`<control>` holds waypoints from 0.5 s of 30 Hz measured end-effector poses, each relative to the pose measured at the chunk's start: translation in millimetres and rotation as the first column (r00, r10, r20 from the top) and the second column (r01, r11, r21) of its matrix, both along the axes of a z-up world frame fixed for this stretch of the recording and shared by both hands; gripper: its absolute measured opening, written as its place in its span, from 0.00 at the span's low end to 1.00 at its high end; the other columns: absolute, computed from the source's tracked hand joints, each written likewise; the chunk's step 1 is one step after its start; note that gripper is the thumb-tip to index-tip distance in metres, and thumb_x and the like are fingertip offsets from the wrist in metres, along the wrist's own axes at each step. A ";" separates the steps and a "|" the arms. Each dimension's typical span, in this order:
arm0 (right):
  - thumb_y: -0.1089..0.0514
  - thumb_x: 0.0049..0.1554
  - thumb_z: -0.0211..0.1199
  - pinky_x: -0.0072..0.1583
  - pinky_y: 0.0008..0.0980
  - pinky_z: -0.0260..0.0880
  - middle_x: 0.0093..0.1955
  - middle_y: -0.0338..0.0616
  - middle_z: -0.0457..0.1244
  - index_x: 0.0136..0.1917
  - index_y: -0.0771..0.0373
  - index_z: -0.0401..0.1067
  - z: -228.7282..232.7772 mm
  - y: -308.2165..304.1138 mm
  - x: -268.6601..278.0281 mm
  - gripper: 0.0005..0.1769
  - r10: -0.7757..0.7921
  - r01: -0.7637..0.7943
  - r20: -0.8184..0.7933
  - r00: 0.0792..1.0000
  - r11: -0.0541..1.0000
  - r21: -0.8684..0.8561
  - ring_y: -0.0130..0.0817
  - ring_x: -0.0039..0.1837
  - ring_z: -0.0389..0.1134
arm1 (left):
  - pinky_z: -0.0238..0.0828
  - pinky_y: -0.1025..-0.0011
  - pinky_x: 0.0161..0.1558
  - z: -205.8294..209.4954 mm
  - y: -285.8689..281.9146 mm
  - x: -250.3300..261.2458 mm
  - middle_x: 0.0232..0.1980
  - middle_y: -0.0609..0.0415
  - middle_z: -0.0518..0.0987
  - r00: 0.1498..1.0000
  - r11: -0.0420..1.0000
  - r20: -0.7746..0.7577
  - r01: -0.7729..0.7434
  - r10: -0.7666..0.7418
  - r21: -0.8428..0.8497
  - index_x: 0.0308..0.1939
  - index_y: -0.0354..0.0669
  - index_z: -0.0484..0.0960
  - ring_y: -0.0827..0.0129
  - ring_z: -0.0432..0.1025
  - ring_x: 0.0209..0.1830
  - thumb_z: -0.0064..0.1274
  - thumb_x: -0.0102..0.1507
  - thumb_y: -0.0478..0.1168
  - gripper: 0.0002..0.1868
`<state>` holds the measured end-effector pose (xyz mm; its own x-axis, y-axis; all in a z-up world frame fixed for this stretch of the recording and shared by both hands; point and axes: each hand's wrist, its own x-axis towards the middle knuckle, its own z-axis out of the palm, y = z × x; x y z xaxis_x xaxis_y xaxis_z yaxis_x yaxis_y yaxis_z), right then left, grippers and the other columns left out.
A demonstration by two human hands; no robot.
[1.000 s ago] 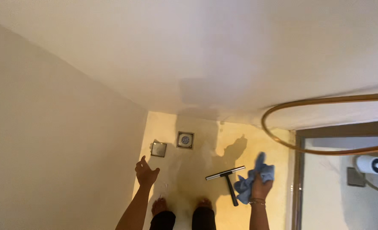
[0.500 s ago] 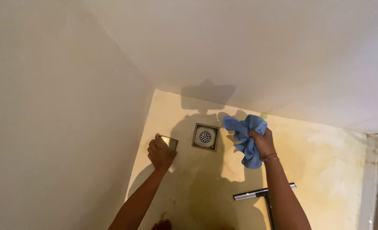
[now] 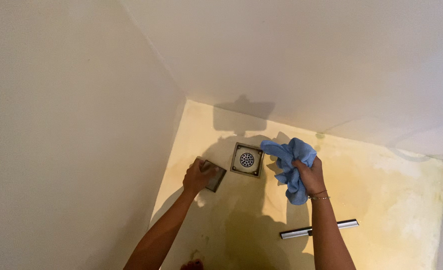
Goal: The person wipes the shower door frame and shower fixtures with a blue cloth, and uses a squeegee to clear water from the glass and the floor toward the drain.
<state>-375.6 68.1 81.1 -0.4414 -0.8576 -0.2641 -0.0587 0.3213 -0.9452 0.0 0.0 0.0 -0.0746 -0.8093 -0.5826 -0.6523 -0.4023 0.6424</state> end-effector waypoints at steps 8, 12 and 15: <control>0.63 0.55 0.63 0.48 0.34 0.72 0.47 0.47 0.69 0.54 0.72 0.74 7.8 38.4 -22.0 0.13 -0.247 0.253 0.249 0.937 0.967 0.008 0.36 0.46 0.70 | 0.70 0.64 0.39 -66.9 8.5 0.1 0.34 0.48 0.79 0.977 0.983 -0.205 0.017 -0.056 -0.184 0.46 0.38 0.84 0.63 0.73 0.35 0.47 0.72 0.53 0.21; 0.67 0.54 0.63 0.50 0.33 0.73 0.48 0.47 0.70 0.54 0.73 0.74 0.1 52.6 -21.0 0.13 -0.144 0.147 0.085 0.986 0.989 -0.034 0.34 0.47 0.71 | 0.72 0.66 0.41 -48.9 9.8 -11.2 0.38 0.54 0.78 0.792 0.980 -0.578 -0.188 0.194 0.072 0.51 0.42 0.83 0.70 0.71 0.36 0.41 0.74 0.56 0.24; 0.67 0.53 0.63 0.53 0.33 0.72 0.50 0.45 0.70 0.56 0.71 0.74 -16.2 48.7 -13.0 0.16 -0.114 0.107 -0.056 0.992 0.988 -0.113 0.34 0.50 0.71 | 0.76 0.66 0.51 -22.1 0.4 -19.7 0.50 0.55 0.81 0.435 0.885 -0.771 -0.207 0.465 0.417 0.57 0.40 0.79 0.69 0.75 0.48 0.43 0.73 0.56 0.24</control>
<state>-388.6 116.8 64.9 -0.5477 -0.8248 -0.1408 -0.0879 0.2240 -0.9706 -19.7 0.4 -22.1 -0.3755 -0.7381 -0.5605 0.3622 -0.6735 0.6443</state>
